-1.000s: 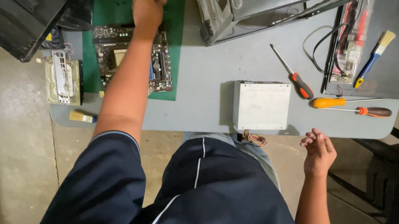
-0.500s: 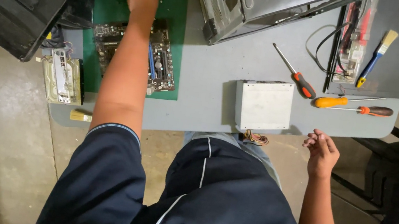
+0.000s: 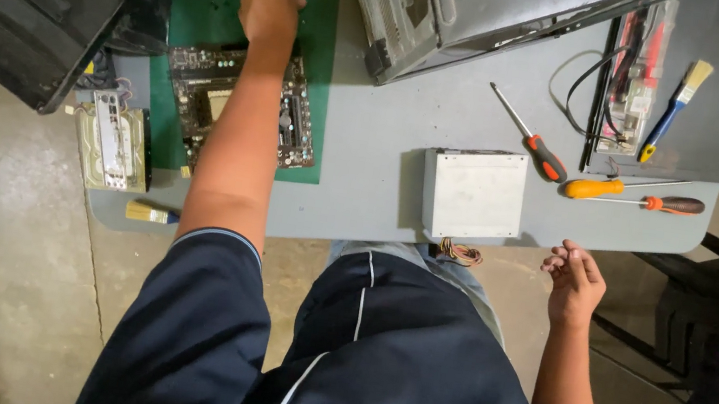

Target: Disassembling a computer power supply unit by removing screws from its outer casing with a screwdriver.

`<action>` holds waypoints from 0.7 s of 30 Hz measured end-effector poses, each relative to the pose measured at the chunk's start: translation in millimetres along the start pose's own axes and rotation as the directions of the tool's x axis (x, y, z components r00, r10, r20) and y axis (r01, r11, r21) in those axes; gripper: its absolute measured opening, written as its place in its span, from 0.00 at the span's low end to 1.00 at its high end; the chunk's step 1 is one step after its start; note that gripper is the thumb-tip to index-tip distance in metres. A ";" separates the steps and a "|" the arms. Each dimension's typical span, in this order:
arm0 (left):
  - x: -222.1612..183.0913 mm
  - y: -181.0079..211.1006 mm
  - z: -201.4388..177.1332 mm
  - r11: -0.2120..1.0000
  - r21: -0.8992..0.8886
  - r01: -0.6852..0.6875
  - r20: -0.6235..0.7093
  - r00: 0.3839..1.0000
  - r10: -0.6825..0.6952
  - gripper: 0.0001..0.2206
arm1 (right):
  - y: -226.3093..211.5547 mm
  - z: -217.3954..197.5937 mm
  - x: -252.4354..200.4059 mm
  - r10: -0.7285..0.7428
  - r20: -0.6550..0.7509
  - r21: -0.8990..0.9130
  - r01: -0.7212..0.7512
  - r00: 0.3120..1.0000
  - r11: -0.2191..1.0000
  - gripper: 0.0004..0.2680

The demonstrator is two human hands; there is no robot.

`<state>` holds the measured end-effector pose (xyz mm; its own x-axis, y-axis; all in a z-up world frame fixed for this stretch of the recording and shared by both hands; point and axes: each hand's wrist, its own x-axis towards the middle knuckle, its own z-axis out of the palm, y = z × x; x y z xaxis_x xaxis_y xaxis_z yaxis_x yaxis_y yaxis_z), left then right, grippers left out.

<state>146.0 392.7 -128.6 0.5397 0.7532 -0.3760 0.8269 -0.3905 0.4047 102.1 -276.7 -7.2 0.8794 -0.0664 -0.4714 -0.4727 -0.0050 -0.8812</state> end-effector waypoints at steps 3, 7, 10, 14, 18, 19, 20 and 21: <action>-0.7 2.2 9.4 0.993 -0.074 -0.094 -0.024 0.995 0.093 0.05 | -0.3 -0.7 -2.5 -0.009 0.006 -0.023 0.009 1.000 1.000 0.08; -9.5 2.6 6.3 0.947 -0.147 -0.284 -0.130 0.955 0.266 0.05 | -4.8 -1.2 -4.2 -0.010 0.014 -0.030 0.010 1.000 1.000 0.08; -18.9 2.5 -10.0 0.948 -0.211 -0.239 -0.130 0.968 0.215 0.06 | -5.9 -1.0 -8.6 0.012 -0.015 -0.028 -0.013 1.000 1.000 0.08; -27.3 -3.6 -20.6 0.983 -0.175 -0.050 -0.002 0.999 0.051 0.04 | -1.4 -10.5 -8.1 0.005 -0.008 0.028 -0.005 1.000 1.000 0.10; -42.3 8.5 -15.3 0.997 -0.067 0.025 0.024 0.999 -0.024 0.13 | 7.8 -18.6 -4.0 0.005 0.022 0.125 -0.008 1.000 0.992 0.09; -36.6 5.7 -7.1 1.000 0.024 -0.008 0.012 1.000 0.008 0.15 | 8.5 -18.4 -3.9 0.014 0.012 0.108 -0.016 1.000 0.994 0.10; -30.3 3.0 0.1 0.993 0.115 -0.039 0.001 0.999 0.039 0.19 | 8.6 -17.5 -2.0 0.021 0.004 0.091 -0.022 1.000 0.996 0.11; -28.4 1.4 3.7 0.993 0.114 -0.036 -0.005 0.999 0.037 0.19 | 6.7 -15.9 -1.4 0.020 0.010 0.092 -0.021 1.000 0.996 0.11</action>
<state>132.4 368.9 -120.4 0.5693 0.7408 -0.3564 0.8193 -0.4753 0.3207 96.8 -292.5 -11.9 0.8704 -0.0565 -0.4890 -0.4835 0.0880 -0.8709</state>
